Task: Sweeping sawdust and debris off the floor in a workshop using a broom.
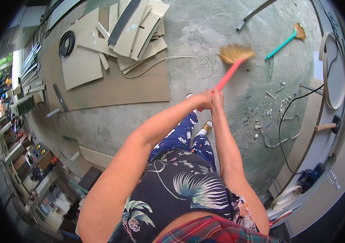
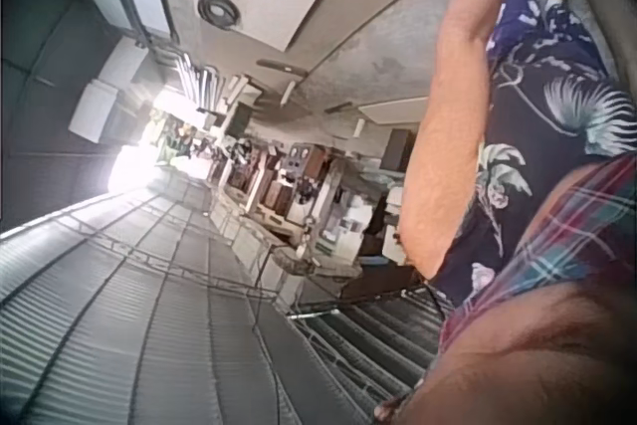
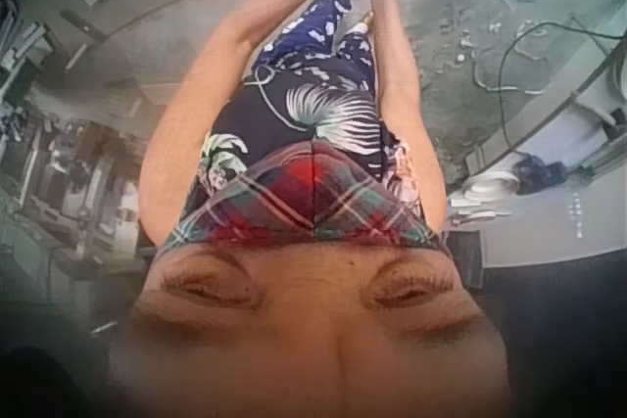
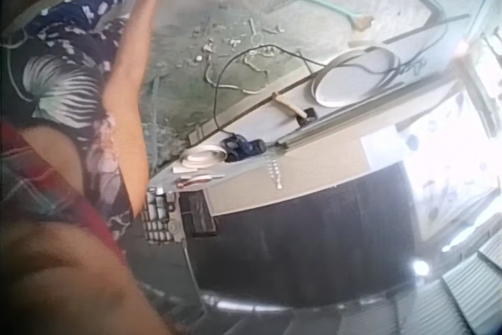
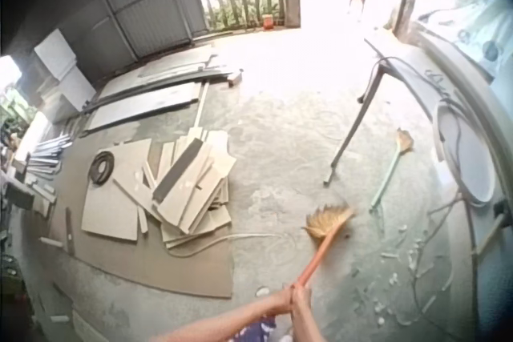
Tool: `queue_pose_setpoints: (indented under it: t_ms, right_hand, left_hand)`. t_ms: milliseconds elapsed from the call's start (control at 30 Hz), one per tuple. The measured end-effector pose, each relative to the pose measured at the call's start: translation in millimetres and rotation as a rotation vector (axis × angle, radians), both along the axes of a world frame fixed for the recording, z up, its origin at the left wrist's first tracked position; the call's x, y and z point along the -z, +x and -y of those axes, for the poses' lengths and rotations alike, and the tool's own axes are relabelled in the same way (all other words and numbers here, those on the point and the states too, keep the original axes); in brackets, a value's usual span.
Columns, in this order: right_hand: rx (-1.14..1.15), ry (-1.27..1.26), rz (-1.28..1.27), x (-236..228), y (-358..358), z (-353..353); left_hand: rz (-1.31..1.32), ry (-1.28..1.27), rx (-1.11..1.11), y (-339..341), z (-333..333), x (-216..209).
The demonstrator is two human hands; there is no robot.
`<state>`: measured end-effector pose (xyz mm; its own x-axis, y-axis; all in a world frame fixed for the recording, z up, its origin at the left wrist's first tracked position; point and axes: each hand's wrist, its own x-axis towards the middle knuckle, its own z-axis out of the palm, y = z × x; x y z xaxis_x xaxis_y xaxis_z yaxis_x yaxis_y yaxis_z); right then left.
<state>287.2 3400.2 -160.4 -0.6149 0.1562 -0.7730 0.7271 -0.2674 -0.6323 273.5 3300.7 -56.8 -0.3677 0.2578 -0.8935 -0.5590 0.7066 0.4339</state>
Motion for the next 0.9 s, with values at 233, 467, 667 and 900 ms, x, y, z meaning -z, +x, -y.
queue_pose_setpoints:
  t_ms: [233,467,667,900]
  right_hand:
    - [-0.19,-0.102,0.022,-52.3,82.6,27.0]
    - [-0.813,-0.177,-0.027,-82.4,142.8,76.0]
    - [-1.255,-0.255,-0.059,-50.9,156.4,102.4]
    - [-1.067,0.167,0.036,-4.1,142.5,-23.3]
  left_hand:
    - [-0.213,0.195,-0.339,137.2,44.4,-16.2]
    - [-0.33,-0.137,-0.863,230.7,14.5,-65.3]
    - [-0.179,-0.194,-1.447,227.2,-6.3,-40.2]
    - [0.175,0.232,-0.873,206.9,-63.2,16.6]
